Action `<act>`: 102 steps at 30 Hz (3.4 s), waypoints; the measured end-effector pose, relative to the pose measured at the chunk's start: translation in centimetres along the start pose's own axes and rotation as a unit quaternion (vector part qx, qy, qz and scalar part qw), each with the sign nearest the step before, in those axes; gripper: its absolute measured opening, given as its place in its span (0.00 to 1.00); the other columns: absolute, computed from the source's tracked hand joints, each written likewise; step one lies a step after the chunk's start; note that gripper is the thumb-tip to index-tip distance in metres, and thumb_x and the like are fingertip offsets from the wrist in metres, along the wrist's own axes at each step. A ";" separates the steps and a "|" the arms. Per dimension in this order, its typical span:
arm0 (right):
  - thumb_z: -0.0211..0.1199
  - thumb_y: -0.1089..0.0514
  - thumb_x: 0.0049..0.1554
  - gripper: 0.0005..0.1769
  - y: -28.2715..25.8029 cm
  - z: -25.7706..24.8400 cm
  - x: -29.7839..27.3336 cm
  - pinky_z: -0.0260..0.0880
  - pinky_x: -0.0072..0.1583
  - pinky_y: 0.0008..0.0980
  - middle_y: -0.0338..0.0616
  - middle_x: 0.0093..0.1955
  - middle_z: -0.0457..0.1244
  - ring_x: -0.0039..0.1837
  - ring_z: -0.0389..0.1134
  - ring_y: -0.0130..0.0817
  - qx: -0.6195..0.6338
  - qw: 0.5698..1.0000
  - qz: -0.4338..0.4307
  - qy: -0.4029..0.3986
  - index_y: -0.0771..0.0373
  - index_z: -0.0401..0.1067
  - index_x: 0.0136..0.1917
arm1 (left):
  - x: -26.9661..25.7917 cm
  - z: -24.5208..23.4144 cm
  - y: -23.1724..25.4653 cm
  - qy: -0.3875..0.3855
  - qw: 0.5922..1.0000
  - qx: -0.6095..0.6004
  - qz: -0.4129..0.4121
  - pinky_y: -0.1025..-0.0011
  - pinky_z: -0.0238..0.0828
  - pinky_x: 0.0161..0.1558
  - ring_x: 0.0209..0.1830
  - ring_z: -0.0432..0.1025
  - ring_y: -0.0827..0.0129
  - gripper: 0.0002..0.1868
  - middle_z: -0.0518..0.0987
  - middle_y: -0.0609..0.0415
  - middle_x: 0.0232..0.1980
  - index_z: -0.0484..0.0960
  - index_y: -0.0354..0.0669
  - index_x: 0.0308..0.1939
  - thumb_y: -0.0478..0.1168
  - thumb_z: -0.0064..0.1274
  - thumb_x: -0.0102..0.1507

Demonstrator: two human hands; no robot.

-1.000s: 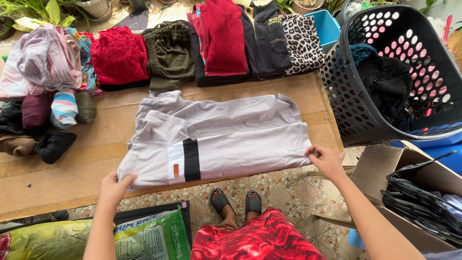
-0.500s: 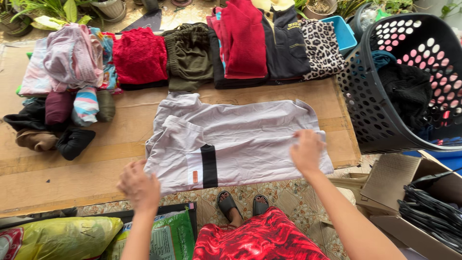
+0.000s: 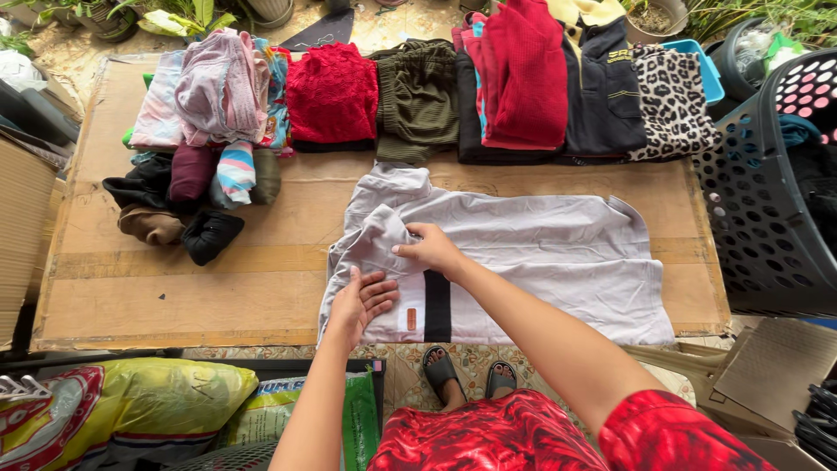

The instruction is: The person folds several clothing items, including a leopard print top, a black polo shirt, a red camisole, and a grey polo shirt, by hand on a wooden surface and places them into a black laundry basket.

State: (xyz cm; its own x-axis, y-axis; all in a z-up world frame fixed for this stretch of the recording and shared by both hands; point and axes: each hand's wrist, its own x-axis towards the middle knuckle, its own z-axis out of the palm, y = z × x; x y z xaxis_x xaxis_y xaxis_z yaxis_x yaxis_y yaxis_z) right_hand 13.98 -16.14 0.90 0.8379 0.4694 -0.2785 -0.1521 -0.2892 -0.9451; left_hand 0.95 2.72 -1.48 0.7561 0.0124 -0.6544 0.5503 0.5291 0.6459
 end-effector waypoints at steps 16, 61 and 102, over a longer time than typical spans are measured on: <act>0.58 0.42 0.58 0.39 1.9 -0.5 -16.0 0.52 0.71 0.47 0.47 0.74 0.57 0.74 0.55 0.46 -0.492 0.811 -0.311 -0.060 0.52 0.56 0.79 | -0.4 0.0 -1.4 0.165 0.950 0.205 0.167 0.71 0.74 0.42 0.39 0.78 0.69 0.17 0.87 0.51 0.43 0.85 0.32 0.47 0.36 0.69 0.56; 0.79 0.51 0.45 0.23 8.8 -41.7 -9.8 0.65 0.50 0.32 0.39 0.44 0.68 0.47 0.65 0.29 -0.093 0.962 0.204 0.154 0.61 0.74 0.49 | 12.1 5.9 14.1 0.272 0.891 0.344 0.120 0.63 0.77 0.28 0.24 0.75 0.64 0.14 0.81 0.44 0.43 0.81 0.37 0.50 0.45 0.54 0.70; 0.62 0.57 0.57 0.13 -6.7 -2.1 -7.0 0.60 0.65 0.45 0.39 0.55 0.66 0.62 0.66 0.40 -0.390 0.864 -0.317 0.027 0.52 0.74 0.56 | -4.1 3.1 1.6 0.331 0.772 0.484 0.246 0.57 0.74 0.47 0.44 0.78 0.52 0.26 0.83 0.41 0.46 0.83 0.40 0.54 0.53 0.63 0.58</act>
State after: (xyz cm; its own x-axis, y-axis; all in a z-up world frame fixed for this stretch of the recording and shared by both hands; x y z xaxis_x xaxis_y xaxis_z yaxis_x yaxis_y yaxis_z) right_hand 10.26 -19.25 9.54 0.6496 0.7060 0.2822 0.7286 -0.4719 -0.4964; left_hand -0.20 0.93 3.46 0.7870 0.6109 -0.0861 0.5034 -0.5553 0.6619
